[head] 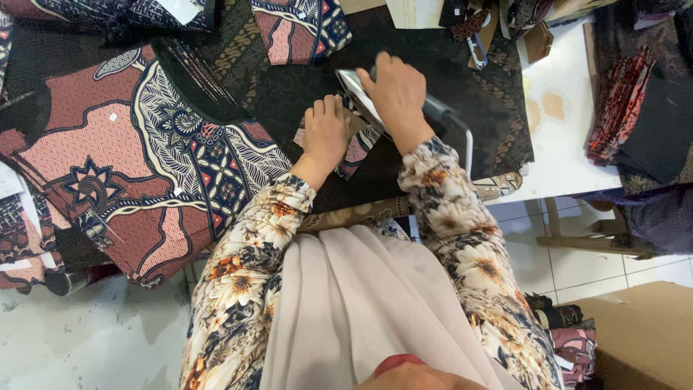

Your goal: The person irons a patterned garment on a table using a steam iron. They repeatedly place a small brown paper on the fabric, press it with the iron, and then remove it. The person also smooths the fabric by hand between ironing passes.

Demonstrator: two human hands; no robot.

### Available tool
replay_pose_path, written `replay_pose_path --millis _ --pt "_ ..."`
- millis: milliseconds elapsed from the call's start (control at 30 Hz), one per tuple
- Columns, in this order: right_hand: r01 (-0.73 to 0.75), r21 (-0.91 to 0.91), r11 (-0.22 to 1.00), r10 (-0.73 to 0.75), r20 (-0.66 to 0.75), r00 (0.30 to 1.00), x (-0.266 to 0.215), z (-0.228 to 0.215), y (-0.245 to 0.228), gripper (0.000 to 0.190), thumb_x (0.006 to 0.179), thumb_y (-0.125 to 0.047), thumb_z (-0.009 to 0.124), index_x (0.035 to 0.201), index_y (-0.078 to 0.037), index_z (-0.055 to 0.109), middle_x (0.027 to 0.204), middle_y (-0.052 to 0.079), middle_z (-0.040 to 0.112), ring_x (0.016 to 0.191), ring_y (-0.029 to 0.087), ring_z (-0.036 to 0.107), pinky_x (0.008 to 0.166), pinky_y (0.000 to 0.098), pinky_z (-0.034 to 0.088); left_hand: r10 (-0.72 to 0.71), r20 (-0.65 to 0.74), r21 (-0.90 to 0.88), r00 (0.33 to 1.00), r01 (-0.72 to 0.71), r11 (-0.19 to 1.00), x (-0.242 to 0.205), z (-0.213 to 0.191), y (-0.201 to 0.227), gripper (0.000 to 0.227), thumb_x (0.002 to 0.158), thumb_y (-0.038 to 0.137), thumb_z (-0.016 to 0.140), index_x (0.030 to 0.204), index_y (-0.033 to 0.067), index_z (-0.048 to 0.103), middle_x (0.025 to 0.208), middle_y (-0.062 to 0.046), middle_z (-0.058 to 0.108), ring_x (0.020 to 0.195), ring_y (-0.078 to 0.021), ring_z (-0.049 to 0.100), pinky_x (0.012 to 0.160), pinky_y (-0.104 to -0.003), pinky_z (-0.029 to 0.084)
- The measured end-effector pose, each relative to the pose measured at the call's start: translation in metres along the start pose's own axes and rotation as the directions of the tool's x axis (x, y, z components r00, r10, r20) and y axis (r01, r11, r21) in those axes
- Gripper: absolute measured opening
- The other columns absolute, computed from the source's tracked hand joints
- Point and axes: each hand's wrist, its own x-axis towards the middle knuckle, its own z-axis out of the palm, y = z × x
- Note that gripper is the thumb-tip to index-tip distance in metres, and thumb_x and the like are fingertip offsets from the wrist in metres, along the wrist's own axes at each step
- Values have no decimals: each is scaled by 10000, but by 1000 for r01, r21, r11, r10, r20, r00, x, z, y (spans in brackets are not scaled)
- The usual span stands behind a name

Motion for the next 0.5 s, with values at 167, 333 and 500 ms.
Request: replay_pose_path --millis 167,333,500 --pt "113 74 991 -122 139 983 26 16 -8 380 888 -448 768 800 -85 695 678 105 689 598 301 692 532 413 536 54 37 -187 998 -46 981 -6 -10 -19 483 857 155 612 1308 -16 608 1194 -157 576 1065 -323 567 871 -414 478" --pt "200 141 970 -229 231 946 13 1 -16 365 883 -421 776 767 -89 678 656 94 668 586 295 676 533 425 524 -268 147 -24 952 274 961 -10 -16 -51 152 927 101 610 1061 46 656 1122 -159 637 1043 -353 623 874 -483 498" --pt "237 129 963 -259 201 945 3 -13 -22 369 903 -404 779 769 -80 664 628 80 636 551 257 659 510 384 517 -410 203 -255 889 453 854 -4 -13 -61 140 889 179 690 935 50 659 940 -164 702 903 -394 671 783 -523 505"
